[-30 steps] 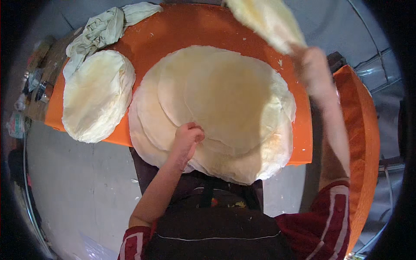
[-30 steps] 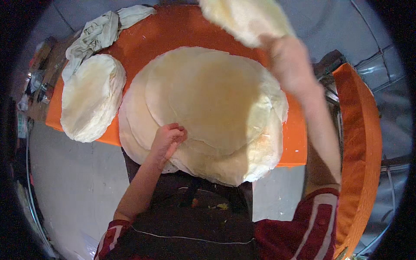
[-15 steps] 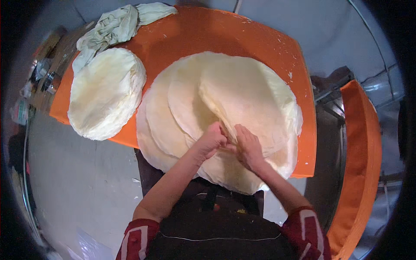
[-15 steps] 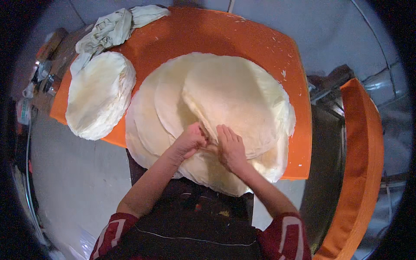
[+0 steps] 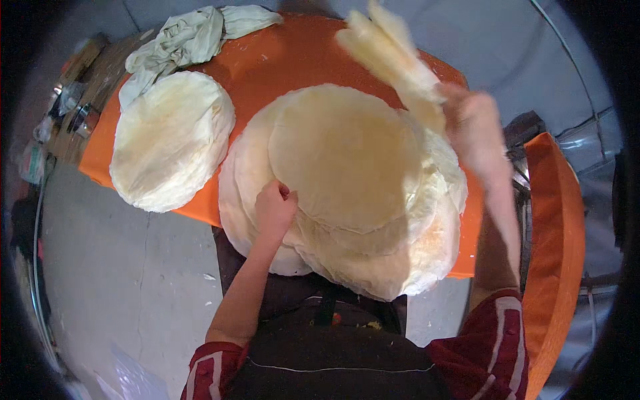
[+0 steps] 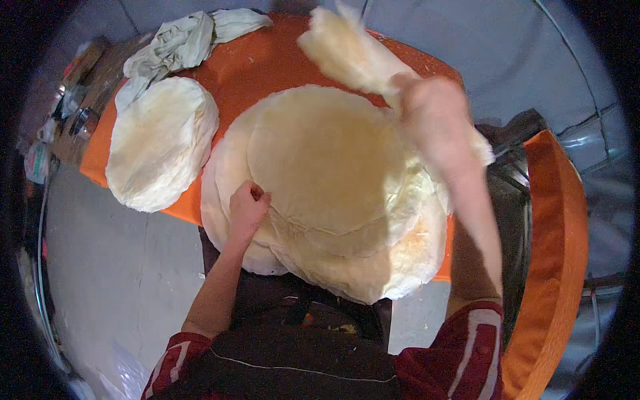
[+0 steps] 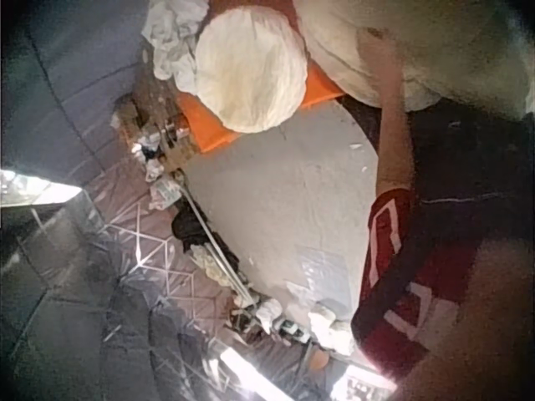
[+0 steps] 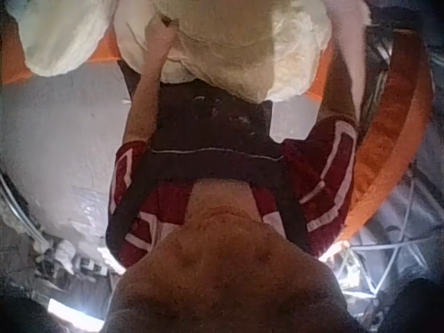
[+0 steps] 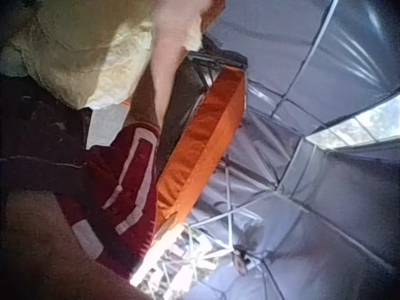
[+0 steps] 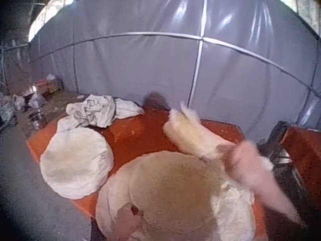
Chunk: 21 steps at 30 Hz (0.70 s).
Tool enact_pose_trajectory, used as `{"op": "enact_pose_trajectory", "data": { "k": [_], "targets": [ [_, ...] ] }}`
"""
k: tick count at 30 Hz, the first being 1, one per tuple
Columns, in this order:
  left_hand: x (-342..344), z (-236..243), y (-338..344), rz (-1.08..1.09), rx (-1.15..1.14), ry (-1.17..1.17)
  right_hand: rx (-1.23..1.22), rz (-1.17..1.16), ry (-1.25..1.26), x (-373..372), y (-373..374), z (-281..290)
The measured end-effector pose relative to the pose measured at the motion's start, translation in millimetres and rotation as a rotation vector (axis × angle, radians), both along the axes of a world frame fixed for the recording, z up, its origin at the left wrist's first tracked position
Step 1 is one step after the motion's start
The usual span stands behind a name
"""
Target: The recorder uses their hands to separate and restack thin layers of flatbread from a stack on a table.
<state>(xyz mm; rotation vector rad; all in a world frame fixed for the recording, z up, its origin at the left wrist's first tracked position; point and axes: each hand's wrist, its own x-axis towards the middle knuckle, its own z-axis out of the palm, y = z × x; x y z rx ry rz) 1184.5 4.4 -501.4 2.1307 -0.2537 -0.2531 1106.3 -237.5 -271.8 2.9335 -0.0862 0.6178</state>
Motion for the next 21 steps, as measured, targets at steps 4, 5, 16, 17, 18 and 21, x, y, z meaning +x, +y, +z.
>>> {"op": "enact_pose_trajectory", "data": {
  "k": [4, 5, 16, 17, 18, 21],
  "targets": [
    [-1, -10, -2, 0.023, 0.028, -0.067, 0.265, 0.264, 0.057, 5, 21, -136],
    [-1, -16, -1, 0.093, -0.046, -0.054, 0.327, 0.220, 0.288, 4, 31, -152],
    [-6, -4, -2, -0.060, -0.828, 0.841, 0.463, 0.284, 0.230, 12, 23, -183],
    [-6, -3, -2, -0.120, -0.826, 0.943, 0.449, 0.270, 0.278, 10, 37, -190],
    [-6, -4, -3, -0.121, -0.826, 0.939, 0.448, 0.271, 0.274, 10, 41, -190],
    [-3, -6, -4, -0.301, -0.981, 0.846, 0.537, 0.172, 0.251, 10, 51, -190]
  ]
}}
